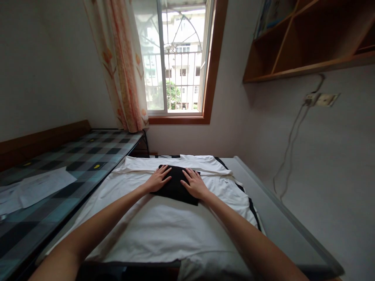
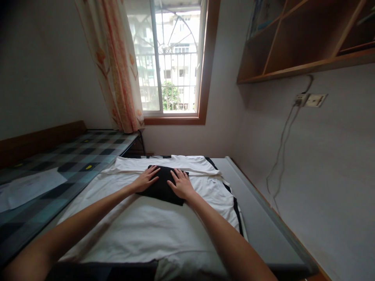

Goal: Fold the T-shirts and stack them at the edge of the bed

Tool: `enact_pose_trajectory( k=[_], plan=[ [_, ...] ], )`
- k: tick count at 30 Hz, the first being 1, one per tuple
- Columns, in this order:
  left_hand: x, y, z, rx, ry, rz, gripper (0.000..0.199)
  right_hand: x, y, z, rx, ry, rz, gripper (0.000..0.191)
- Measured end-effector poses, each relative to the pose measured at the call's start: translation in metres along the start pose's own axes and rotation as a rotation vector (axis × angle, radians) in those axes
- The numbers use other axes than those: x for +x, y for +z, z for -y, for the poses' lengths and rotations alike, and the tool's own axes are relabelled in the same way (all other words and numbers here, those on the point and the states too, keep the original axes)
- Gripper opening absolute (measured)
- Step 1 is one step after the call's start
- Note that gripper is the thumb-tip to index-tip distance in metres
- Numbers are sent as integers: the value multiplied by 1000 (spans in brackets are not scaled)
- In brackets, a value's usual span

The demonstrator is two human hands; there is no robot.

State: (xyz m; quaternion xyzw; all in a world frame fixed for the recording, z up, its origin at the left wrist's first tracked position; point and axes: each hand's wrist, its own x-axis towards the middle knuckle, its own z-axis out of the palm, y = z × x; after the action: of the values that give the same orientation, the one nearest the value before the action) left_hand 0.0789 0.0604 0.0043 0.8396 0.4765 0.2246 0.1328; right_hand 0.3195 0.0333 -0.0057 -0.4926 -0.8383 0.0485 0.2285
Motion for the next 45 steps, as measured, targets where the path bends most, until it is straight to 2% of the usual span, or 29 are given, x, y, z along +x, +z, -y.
enact_pose_trajectory(
  k=[4, 6, 8, 10, 13, 17, 22, 27, 31, 33, 39, 45],
  plan=[
    [-18, -1, 10, -56, -11, -27, 58, -8, -6, -20, 56, -85, -19, 57],
    [-32, -5, 14, -69, -15, -23, 59, -10, -12, -35, 67, -79, -55, 53],
    [-50, -13, 21, -71, 1, -1, 60, -12, -19, -54, 64, -28, -84, 49],
    [-68, -25, 31, -63, -11, 2, 60, -14, -25, -72, 70, -4, -61, 47],
    [-87, -45, 44, -28, -49, -58, 58, -17, -29, -86, 64, -37, -23, 46],
    [-95, -60, 41, -4, 20, -89, 51, -18, -26, -77, 5, 1, -60, 46],
    [-94, -51, 24, 39, 126, -18, 62, -19, -23, -65, -29, 40, -82, 44],
    [-96, -35, 34, 66, 69, -9, 61, -20, -23, -67, -11, 50, -98, 44],
    [-98, -31, 48, 174, -54, 39, 66, -20, -23, -66, 13, 50, -85, 46],
    [-99, -31, 53, 241, -88, 66, 67, -20, -22, -65, 14, 55, -86, 46],
    [-103, -31, 63, 321, -61, 101, 61, -20, -22, -59, -10, 78, -85, 46],
    [-114, -41, 62, 349, -104, 122, 62, -18, -20, -48, -21, 80, -74, 45]
  ],
)
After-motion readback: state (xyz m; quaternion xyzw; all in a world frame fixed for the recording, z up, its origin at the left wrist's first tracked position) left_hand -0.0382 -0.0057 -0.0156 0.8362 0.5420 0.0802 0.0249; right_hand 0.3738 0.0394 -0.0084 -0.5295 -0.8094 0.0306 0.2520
